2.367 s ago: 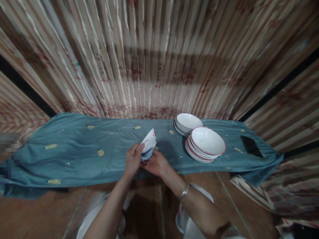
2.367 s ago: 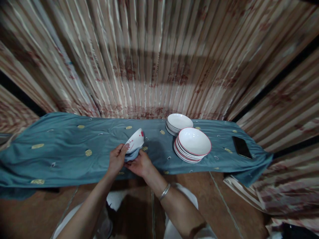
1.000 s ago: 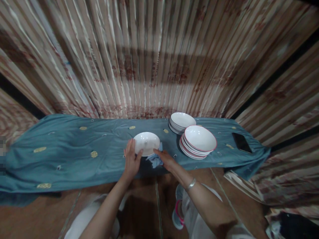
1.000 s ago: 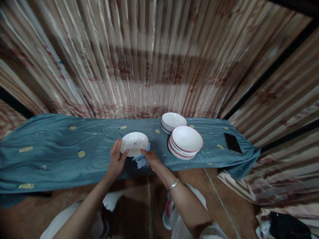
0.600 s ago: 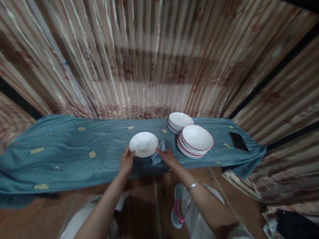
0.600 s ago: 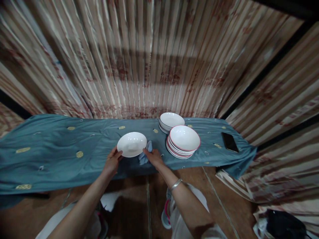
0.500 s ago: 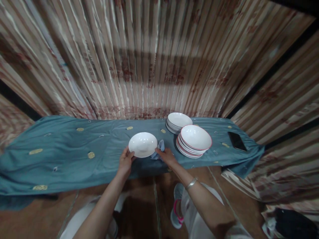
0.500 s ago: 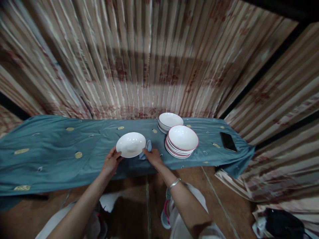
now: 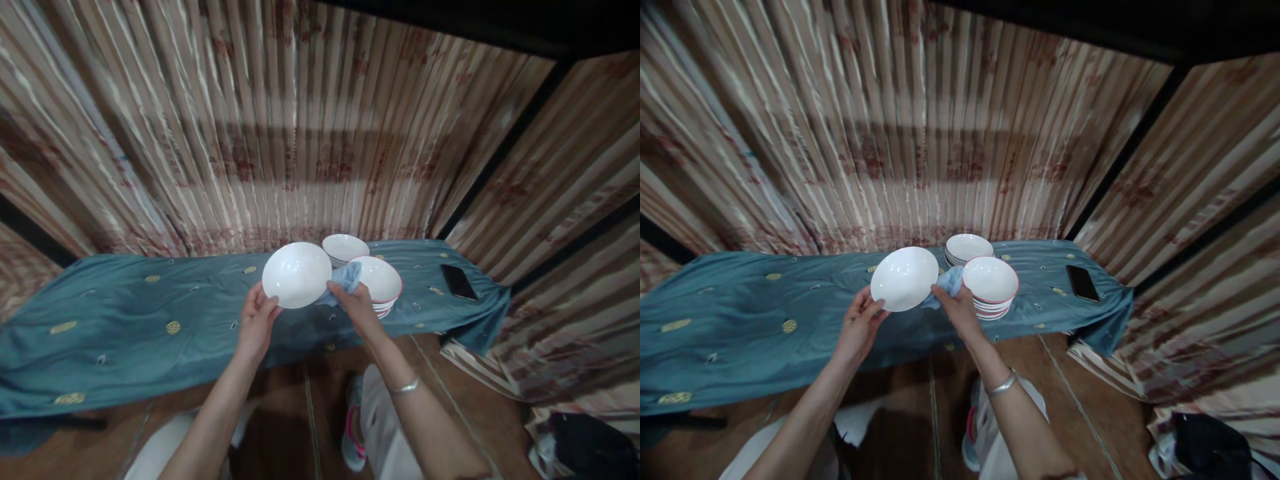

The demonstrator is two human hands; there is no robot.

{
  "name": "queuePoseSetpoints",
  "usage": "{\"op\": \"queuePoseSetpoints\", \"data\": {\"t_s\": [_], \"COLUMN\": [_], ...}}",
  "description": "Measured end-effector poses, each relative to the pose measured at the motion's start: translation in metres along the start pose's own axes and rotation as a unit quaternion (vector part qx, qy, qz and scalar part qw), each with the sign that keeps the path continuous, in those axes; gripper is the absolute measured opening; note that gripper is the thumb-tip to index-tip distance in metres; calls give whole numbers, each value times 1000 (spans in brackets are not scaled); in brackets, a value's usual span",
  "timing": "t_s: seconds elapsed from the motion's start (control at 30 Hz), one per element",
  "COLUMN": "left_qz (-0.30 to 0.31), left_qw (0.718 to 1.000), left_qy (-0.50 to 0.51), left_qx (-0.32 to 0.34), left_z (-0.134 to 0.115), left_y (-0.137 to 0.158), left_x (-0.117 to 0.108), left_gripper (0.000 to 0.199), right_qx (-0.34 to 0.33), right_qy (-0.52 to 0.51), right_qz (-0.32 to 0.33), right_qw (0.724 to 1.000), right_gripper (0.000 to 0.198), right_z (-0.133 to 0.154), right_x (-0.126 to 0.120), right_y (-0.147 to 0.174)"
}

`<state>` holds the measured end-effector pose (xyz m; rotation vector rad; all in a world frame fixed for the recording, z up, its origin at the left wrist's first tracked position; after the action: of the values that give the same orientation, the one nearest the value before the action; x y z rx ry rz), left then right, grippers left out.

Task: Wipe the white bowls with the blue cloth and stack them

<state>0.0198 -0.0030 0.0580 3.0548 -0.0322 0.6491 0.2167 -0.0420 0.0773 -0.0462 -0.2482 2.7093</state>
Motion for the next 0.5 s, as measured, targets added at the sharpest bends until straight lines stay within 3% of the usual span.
{"op": "queuePoseSetpoints", "data": {"t_s": [0.13, 0.27, 0.4, 0.5], "left_qz": [50, 126, 161, 176], "left_qw": [998, 989, 984, 984], "left_qy": [44, 74, 68, 32], "left_qx": [4, -12, -19, -9], "left_z": [-16, -12, 2, 15], "left_y": [6, 13, 18, 17], "left_x": [53, 103, 139, 155], "left_gripper": [45, 42, 43, 43], "right_qx": [-64, -115, -147, -122], "right_qy": [-13, 38, 58, 79], "right_qz": [-59, -117, -145, -144], "right_qw": [996, 986, 977, 979], "right_gripper": [39, 30, 28, 29], "right_z": [41, 65, 66, 52], "right_x": [-42, -87, -125, -149], "right_y": [-2, 2, 3, -2]}}
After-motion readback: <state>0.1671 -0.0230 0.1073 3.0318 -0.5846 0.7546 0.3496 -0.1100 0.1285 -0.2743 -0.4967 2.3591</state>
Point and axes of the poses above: each hand's wrist, its own y-axis away from the middle knuckle, its own x-axis out of the palm, z = x × y, the point moved 3 cm from there along -y, towards the middle knuckle, and after that the axes turned 1 degree about -y, right-handed, at the moved point
